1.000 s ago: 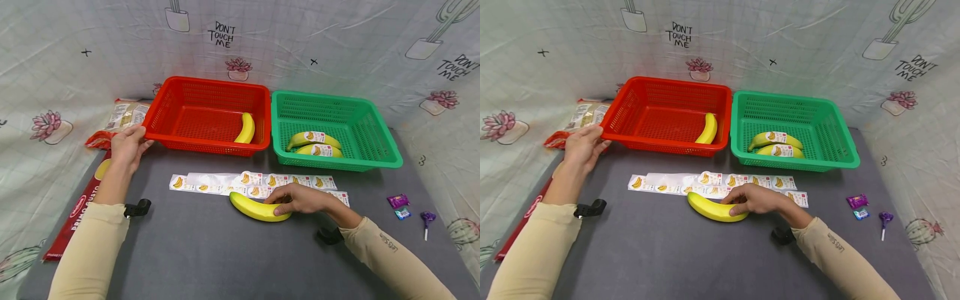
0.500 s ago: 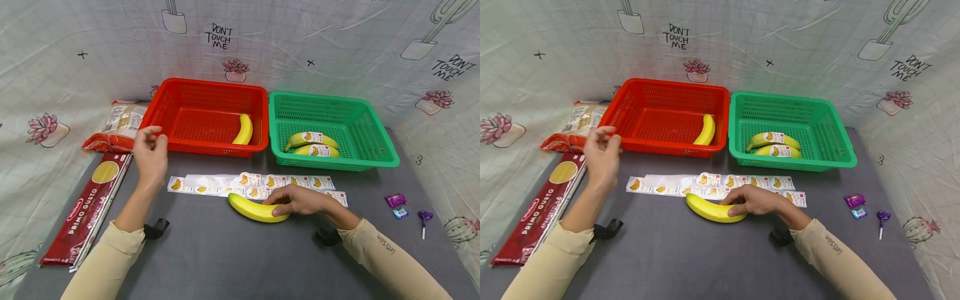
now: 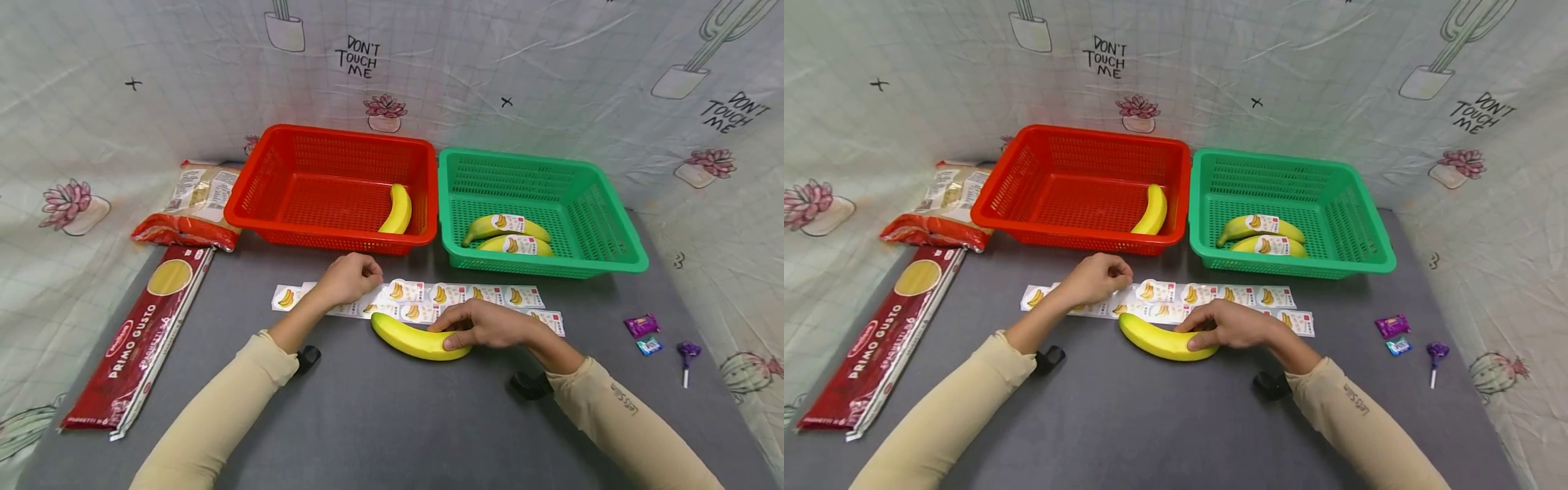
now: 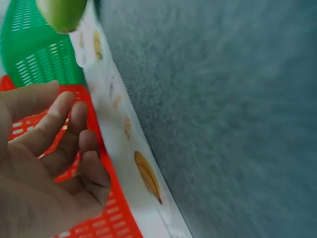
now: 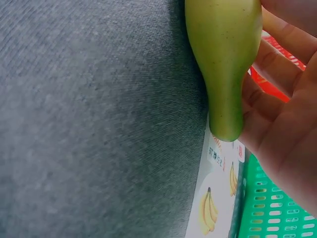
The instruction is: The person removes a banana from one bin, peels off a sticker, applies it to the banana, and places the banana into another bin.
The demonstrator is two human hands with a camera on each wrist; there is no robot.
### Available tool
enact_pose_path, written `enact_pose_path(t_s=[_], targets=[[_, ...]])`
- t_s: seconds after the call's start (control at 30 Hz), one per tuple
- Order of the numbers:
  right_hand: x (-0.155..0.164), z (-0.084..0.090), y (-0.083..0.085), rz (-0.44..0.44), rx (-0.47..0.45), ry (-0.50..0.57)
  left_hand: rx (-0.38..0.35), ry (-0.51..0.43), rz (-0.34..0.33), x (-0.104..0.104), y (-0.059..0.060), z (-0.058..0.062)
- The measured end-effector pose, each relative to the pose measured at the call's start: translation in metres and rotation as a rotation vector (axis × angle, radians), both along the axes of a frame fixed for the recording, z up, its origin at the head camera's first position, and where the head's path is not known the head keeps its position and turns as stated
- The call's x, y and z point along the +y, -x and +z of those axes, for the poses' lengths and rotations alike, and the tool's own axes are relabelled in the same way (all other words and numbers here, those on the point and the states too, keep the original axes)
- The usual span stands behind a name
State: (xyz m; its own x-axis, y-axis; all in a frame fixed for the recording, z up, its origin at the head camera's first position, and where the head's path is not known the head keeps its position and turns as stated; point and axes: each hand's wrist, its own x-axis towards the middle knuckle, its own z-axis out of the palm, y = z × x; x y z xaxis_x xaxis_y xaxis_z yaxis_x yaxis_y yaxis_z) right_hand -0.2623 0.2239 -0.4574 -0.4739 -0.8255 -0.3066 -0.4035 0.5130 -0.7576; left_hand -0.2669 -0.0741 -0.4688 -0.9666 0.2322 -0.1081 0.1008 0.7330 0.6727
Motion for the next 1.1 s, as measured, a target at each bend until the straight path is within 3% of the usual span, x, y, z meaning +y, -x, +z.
enact_pose_path(t_s=[0.17,0.4,1.1], targets=[[0.001,0.0,0.002,0.006,-0.006,0.006,-0.05,0.131,0.001,0.009,0.01,-0.003],[0.0,0.0,0.004,-0.002,-0.029,-0.002,-0.077,0.178,0.002,0.013,0.013,-0.005],[0.002,-0.005,-0.001,-0.01,-0.085,0.075,-0.17,0.113,0.003,0.012,0.019,-0.003]])
